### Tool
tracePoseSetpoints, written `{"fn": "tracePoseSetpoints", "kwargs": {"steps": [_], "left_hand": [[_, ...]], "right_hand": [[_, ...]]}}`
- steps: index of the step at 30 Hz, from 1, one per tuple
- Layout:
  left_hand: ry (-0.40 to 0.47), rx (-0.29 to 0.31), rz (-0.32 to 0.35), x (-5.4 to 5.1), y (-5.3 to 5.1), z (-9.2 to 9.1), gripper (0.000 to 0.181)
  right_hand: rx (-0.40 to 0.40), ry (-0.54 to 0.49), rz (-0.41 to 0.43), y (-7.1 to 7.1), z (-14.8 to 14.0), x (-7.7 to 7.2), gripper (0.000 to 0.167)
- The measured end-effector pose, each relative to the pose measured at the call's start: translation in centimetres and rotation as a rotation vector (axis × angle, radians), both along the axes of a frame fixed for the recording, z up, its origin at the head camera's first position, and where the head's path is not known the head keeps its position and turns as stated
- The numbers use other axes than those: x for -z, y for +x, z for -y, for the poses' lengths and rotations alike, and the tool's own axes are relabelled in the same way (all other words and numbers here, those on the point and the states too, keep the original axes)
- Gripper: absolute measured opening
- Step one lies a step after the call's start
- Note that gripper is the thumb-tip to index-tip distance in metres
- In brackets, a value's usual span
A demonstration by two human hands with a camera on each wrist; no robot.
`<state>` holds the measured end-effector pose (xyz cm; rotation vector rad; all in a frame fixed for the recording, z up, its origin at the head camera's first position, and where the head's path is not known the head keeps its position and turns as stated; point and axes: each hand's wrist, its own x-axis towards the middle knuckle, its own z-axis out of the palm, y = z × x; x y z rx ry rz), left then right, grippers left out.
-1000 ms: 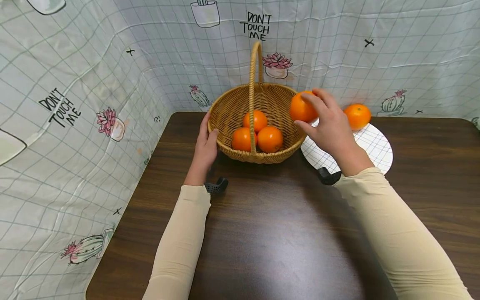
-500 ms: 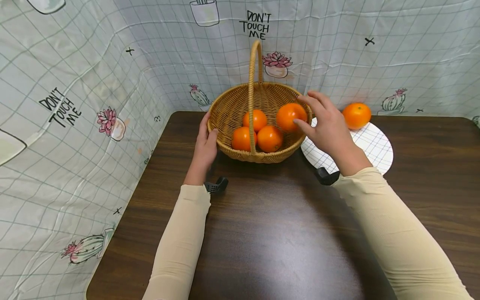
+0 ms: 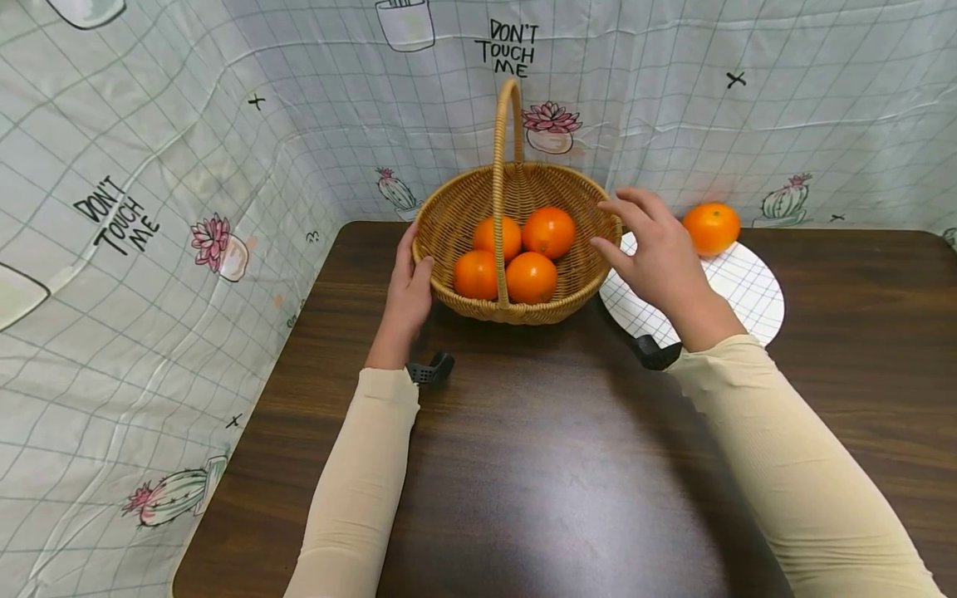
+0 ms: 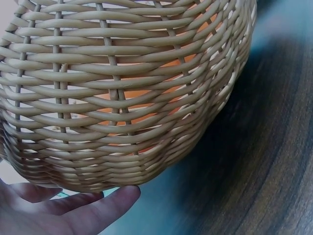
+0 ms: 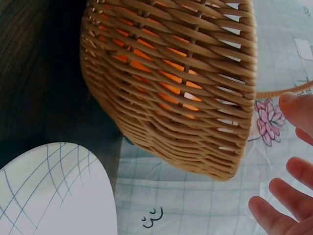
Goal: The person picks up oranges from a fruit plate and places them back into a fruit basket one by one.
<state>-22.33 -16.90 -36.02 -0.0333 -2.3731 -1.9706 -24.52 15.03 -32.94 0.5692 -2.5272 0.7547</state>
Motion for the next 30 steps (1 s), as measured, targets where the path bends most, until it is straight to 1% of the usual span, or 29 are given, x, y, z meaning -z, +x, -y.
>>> {"fn": "tracePoseSetpoints", "kwargs": {"steps": [8,18,23,30], "left_hand": [[-0.011,-0.010,0.008,0.0,0.0,0.0,0.057],[0.000,0.000,-0.002,0.2,-0.1,0.1,0.057],[-0.019,-0.004,-0.007,0.2,-0.1,0.0,0.057],[-0.020,-0.002,-0.010,0.2,-0.1,0.0,0.057]], "right_hand": [[0.006,-0.001,0.011,-0.2,-0.5,0.4,0.043],[0.030,0.000,0.049,-0.6,-1.5,0.7,0.044],[0.047,0.002,0.069,-0.9,-2.1,1.0,0.044],[0.069,-0.007,0.066,-1.4,-3.1,1.6,0.044]]}}
